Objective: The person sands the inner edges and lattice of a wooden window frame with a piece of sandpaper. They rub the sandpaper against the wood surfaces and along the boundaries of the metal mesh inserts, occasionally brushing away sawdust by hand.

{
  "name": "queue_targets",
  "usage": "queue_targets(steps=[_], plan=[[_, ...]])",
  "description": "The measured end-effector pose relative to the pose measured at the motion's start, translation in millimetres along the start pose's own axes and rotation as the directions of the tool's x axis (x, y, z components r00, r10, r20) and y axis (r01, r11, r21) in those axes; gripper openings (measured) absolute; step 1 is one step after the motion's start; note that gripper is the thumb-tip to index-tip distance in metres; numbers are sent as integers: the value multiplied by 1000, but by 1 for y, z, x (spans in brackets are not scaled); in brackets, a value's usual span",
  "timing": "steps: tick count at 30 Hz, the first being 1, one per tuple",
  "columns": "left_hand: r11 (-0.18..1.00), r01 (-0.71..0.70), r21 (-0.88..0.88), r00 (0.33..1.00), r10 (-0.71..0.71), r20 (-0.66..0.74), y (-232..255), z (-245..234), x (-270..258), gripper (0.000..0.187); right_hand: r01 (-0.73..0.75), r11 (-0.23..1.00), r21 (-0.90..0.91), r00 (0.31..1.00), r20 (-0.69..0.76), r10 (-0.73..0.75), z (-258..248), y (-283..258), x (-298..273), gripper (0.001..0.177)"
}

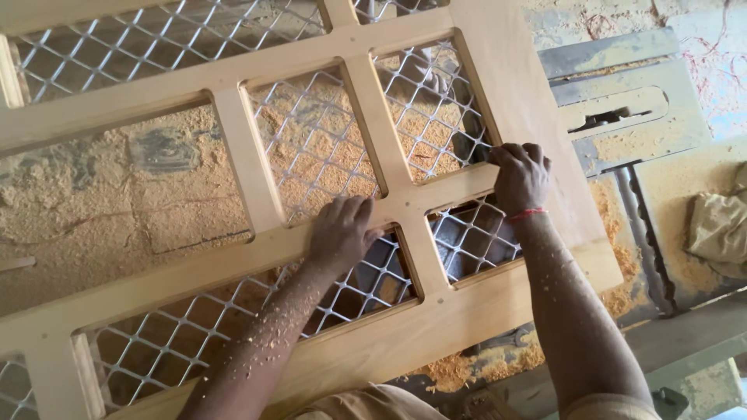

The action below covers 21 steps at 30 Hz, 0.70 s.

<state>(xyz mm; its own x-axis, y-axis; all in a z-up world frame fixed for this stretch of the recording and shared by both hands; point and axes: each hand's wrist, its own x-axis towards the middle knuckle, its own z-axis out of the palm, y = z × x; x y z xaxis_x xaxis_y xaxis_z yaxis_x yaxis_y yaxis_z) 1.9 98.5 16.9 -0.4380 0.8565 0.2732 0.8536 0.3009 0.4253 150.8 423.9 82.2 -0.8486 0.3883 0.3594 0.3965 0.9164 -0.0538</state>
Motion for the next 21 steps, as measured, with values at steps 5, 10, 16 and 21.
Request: queue_targets(steps=[5, 10, 16, 21], plan=[[997, 48, -60, 993, -41, 111, -16, -7, 15, 78, -18, 1000, -17, 982, 185, 21, 29, -19, -8, 30], [996, 63, -59, 993, -57, 104, -11, -10, 12, 77, 121, 963, 242, 984, 100, -149, 44, -68, -36, 32], [998, 57, -23, 990, -53, 128, -11, -11, 14, 79, -22, 998, -51, 988, 151, 29, 17, 15, -14, 26], [993, 101, -66, 981, -88, 172, -10, -13, 16, 74, 153, 988, -28, 975, 168, -146, 53, -36, -20, 33]])
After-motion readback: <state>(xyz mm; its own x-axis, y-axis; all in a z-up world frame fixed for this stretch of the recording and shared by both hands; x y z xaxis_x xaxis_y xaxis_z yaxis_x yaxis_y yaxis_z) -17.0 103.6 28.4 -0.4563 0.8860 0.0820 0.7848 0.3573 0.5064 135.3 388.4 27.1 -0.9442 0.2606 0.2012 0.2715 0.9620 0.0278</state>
